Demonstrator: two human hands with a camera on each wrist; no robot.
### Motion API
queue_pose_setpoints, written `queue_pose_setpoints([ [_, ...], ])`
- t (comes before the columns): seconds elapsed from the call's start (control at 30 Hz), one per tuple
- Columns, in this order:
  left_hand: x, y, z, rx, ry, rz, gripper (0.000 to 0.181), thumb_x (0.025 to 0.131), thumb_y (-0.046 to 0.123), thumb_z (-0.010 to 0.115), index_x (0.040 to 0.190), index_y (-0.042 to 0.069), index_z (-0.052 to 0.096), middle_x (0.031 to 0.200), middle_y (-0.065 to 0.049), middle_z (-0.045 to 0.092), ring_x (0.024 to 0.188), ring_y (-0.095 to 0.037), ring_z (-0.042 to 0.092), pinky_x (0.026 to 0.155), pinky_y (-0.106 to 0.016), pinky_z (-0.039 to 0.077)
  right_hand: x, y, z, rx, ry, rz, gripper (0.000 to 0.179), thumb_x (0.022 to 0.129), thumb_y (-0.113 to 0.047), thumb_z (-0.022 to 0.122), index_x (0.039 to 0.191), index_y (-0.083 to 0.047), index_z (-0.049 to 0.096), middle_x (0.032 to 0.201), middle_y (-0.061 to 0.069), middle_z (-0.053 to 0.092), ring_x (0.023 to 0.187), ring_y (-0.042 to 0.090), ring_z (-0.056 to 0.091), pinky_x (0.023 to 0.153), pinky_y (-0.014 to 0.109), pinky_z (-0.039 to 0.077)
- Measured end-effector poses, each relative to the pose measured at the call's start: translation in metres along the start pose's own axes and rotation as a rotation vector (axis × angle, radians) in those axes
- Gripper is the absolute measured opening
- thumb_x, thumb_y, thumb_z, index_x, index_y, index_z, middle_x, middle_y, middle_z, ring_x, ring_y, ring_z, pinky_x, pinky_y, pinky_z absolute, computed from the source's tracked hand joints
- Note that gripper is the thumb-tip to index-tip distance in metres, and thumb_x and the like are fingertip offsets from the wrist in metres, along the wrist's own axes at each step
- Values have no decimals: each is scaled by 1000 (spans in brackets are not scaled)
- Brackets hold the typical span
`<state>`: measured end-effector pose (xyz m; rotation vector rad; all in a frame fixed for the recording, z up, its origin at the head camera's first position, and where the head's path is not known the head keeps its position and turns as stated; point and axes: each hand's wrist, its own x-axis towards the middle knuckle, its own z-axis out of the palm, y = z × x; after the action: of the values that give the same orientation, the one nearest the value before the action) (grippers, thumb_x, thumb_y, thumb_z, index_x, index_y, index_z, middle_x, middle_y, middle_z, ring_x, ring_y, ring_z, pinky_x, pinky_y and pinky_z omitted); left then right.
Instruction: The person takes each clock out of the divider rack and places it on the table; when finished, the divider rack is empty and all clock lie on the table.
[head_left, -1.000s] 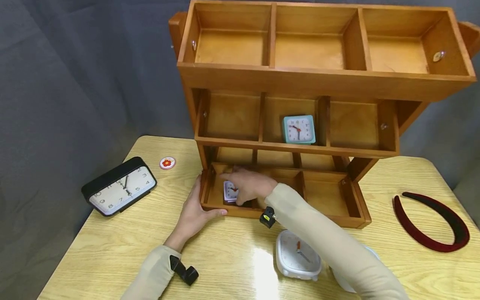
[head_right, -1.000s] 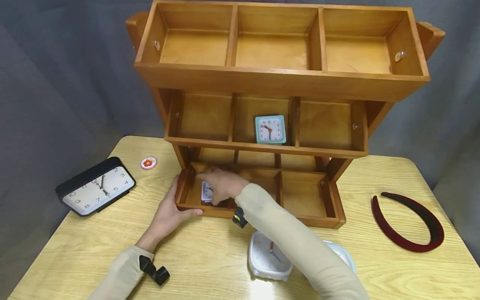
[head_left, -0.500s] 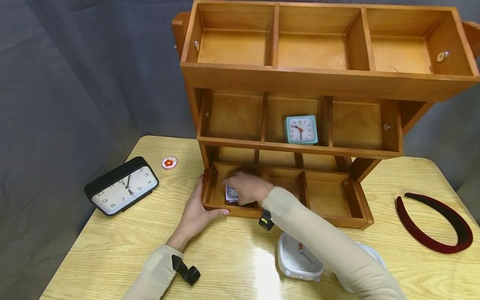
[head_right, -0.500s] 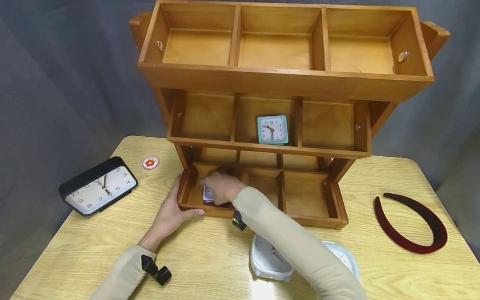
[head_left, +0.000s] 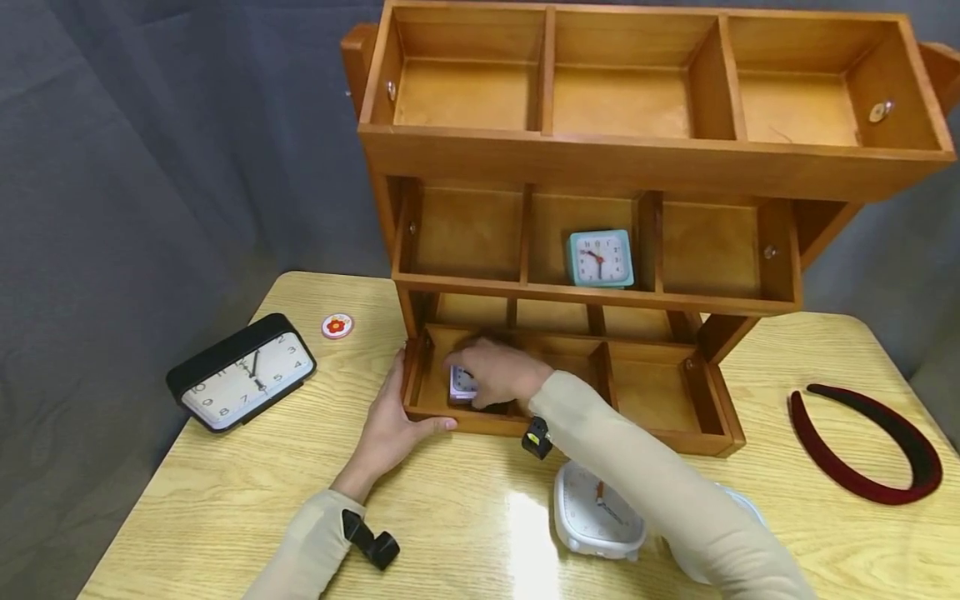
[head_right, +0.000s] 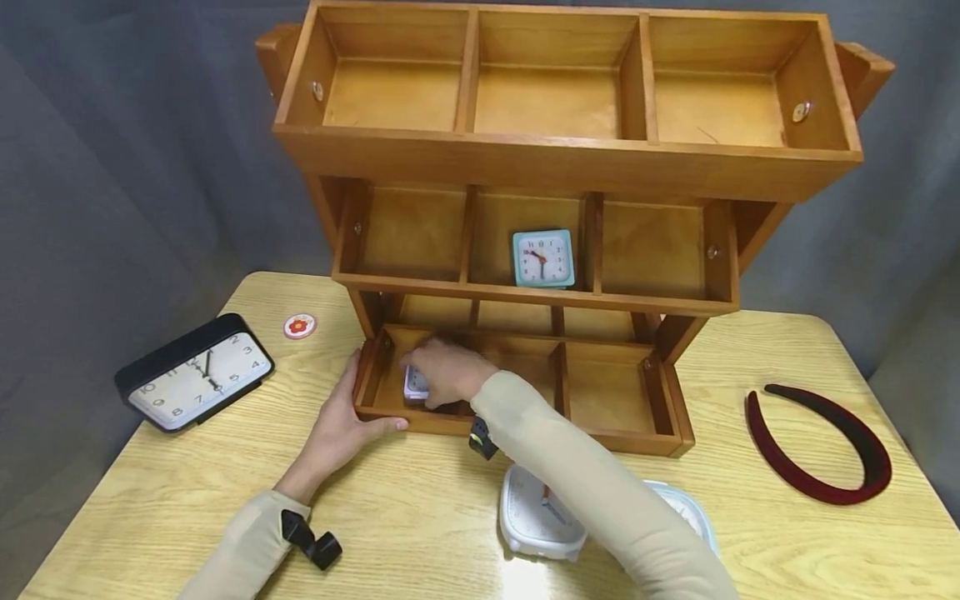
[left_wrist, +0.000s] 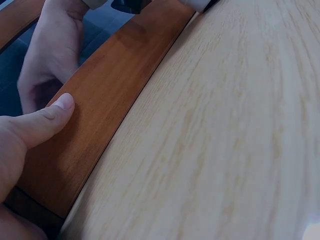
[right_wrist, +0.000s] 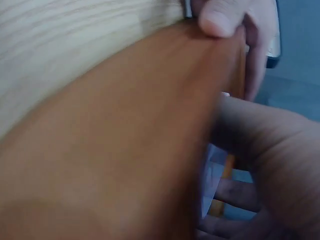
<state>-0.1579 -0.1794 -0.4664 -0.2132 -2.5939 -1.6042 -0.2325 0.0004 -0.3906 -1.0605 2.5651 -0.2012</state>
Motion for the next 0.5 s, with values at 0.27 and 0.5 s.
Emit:
queue_pose_setpoints([
  [0.27, 0, 2, 0, -10, 2, 9, 123, 66, 25, 90, 156, 17, 7, 161, -9, 18, 144, -31, 29, 118, -49, 25, -19, -5, -22, 26, 59, -45, 72, 79, -13, 80, 143, -11, 47, 128, 7, 60, 104, 19, 57, 90, 32, 51],
  [0.5, 1, 0, 2, -11, -3, 27, 122, 66, 23, 90, 156, 17, 8, 160, -9, 22, 143, -30, 32, 117, -48, 26, -48, -19, -32, 3, 167, -153, 68, 73, -12, 80, 136, -8, 53, 106, 6, 63, 83, 13, 54, 69, 24, 49],
])
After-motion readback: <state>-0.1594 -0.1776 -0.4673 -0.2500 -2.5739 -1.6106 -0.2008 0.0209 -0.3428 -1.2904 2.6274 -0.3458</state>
